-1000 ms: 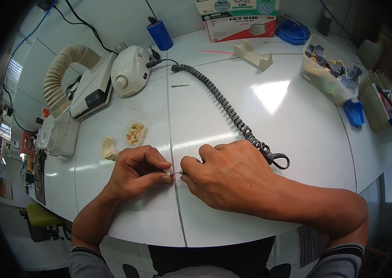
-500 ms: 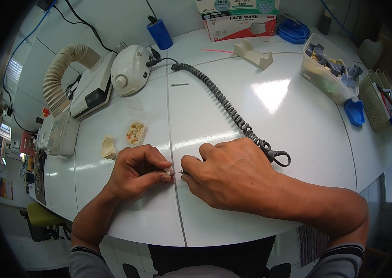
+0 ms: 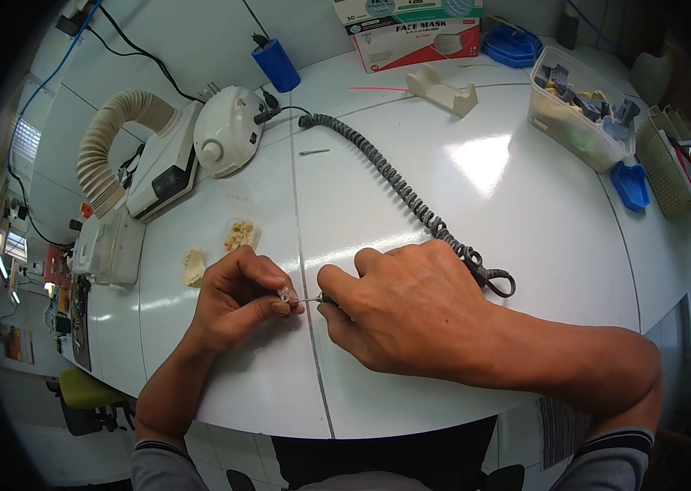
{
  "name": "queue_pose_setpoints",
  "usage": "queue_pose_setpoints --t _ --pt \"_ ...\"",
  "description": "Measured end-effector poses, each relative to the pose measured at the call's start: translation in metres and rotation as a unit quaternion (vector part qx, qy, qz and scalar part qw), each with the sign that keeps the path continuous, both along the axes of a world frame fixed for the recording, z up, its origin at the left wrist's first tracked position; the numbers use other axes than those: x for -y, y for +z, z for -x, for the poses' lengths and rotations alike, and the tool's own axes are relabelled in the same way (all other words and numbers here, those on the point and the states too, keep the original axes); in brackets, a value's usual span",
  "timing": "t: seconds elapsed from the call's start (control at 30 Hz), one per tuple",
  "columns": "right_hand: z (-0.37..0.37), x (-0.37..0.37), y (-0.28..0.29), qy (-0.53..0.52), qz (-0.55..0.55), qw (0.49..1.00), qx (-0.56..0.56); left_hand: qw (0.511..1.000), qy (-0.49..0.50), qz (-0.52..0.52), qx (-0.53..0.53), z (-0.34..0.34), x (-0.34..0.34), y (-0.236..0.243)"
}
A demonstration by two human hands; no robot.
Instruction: Refining a small dental prosthetic component using a hand-held rotary tool at a laboratory bench.
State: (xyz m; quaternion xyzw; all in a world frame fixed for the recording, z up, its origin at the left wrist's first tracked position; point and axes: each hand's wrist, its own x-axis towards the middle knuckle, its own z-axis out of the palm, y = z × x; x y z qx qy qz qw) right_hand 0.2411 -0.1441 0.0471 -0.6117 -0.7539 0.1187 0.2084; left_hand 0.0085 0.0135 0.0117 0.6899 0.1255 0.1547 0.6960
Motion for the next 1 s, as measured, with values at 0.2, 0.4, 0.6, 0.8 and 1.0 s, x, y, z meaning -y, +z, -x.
queue_pose_setpoints --t 0.2,0.4,0.6,0.8,1.0 --pt "-0.0009 0.0013 -0.0026 -0.010 -0.012 1.000 -0.018 0.999 -0.021 0.011 0.030 -0.0015 -0.0054 -0.0035" --pt "-0.0006 0.0012 -0.0050 -0.004 -0.027 0.999 -0.018 0.998 -0.020 -0.018 0.053 0.0007 -0.0072 -0.0062" --pt "-0.0006 0.0011 -0.0059 -0.003 -0.029 0.999 -0.016 0.998 -0.016 -0.032 0.056 0.0012 -0.0059 -0.0050" --pt "-0.0001 0.0010 -0.0078 0.000 -0.039 0.999 -0.013 0.999 -0.009 -0.016 0.040 0.0017 -0.0034 -0.0059" --pt "0.0006 0.0021 -0.0070 -0.001 -0.035 0.999 0.003 0.999 -0.010 -0.042 -0.003 0.0005 -0.0009 -0.0032"
